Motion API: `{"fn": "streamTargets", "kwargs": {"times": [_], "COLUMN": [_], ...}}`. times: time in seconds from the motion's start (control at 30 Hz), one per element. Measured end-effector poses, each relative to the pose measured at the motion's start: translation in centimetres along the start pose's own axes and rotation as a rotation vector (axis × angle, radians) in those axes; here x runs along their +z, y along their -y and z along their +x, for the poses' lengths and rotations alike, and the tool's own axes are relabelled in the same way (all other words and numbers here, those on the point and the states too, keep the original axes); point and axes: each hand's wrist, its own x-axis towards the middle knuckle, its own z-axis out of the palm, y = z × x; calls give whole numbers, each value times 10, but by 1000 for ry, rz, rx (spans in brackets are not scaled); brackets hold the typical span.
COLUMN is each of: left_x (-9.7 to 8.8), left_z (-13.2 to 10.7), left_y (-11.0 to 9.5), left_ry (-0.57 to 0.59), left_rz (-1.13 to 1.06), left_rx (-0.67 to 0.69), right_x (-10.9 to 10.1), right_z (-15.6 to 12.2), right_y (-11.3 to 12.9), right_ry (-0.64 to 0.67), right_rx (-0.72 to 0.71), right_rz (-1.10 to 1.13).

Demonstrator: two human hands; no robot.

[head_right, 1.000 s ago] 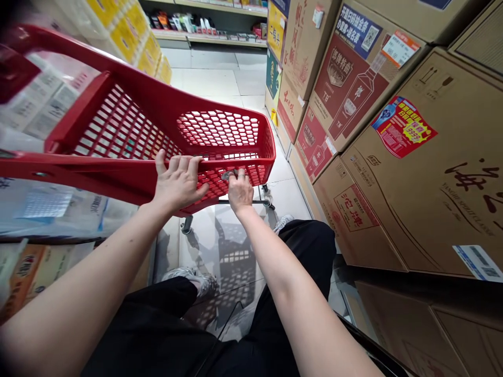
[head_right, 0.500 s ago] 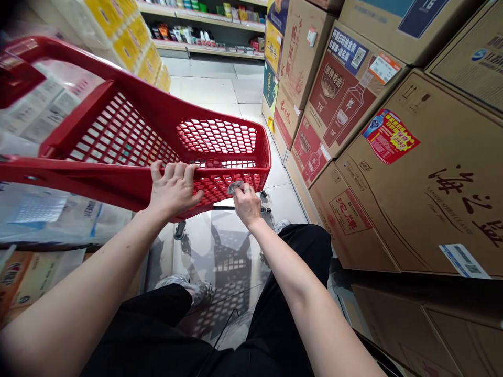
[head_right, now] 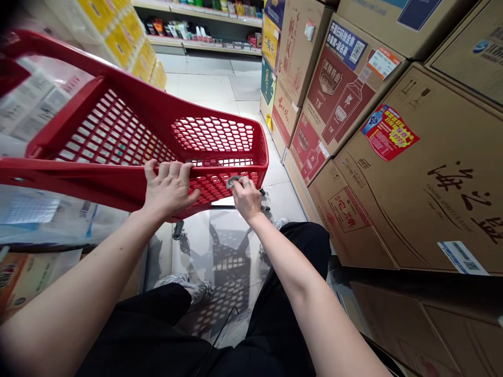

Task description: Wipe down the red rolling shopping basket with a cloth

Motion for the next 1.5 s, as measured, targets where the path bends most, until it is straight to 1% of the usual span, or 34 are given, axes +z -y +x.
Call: {"fn": "streamTargets", "kwargs": {"times": [0.07, 0.17, 0.23, 0.37, 0.43, 0.5, 0.6, 0.67, 0.73, 0.8, 0.87, 0.9, 0.97, 1.0, 1.07, 1.17, 1.27, 1.4, 1.5], "left_x": [0, 1, 1, 1, 1, 1, 2, 1, 1, 2, 2, 2, 1, 1, 1, 0, 0, 1, 0], "left_z": [0, 0, 0, 0, 0, -1, 0, 1, 2, 2, 2, 2, 1, 1, 1, 1, 1, 2, 1], "left_y": [-1, -2, -3, -2, -2, -2, -3, -4, -4, -4, -3, -3, -3, -3, -4, -5, -5, -4, -5], "left_ry": [3, 3, -2, -8, -9, -6, 8, 14, 12, 11, 15, 19, 26, 29, 35, 45, 32, 16, 25], "left_rz": [5, 15, 13, 8, 10, 16, 25, 29, 33, 35, 36, 36, 33, 30, 23, 13, 3, -14, -32], "left_rx": [6, 12, 10, 4, 4, 5, 1, -2, -6, -9, -10, -10, -11, -12, -14, -18, -18, -13, -17], "right_x": [2, 9, 12, 12, 9, 8, 7, 9, 12, 15, 18, 19, 18, 18, 15, 11, 8, 7, 8], "right_z": [4, 12, 12, -6, -16, -18, -6, 4, 5, -4, -20, -28, -38, -38, -30, -8, 4, -9, -20], "right_y": [4, 9, 10, 1, -7, -13, -18, -18, -18, -19, -22, -24, -28, -30, -34, -38, -41, -42, -36], "right_ry": [-43, -53, -59, -28, -22, -49, -92, -95, -81, -48, -7, 6, -4, -25, -79, -119, -95, -37, 11], "right_rx": [45, 102, 108, 57, 100, 153, 159, 153, 145, 110, 88, 105, 188, 234, 284, 271, 236, 197, 176], "right_rz": [16, 2, -8, 17, 30, 39, 30, 5, -14, -13, 4, 15, 35, 44, 56, 38, 2, 6, 30]}}
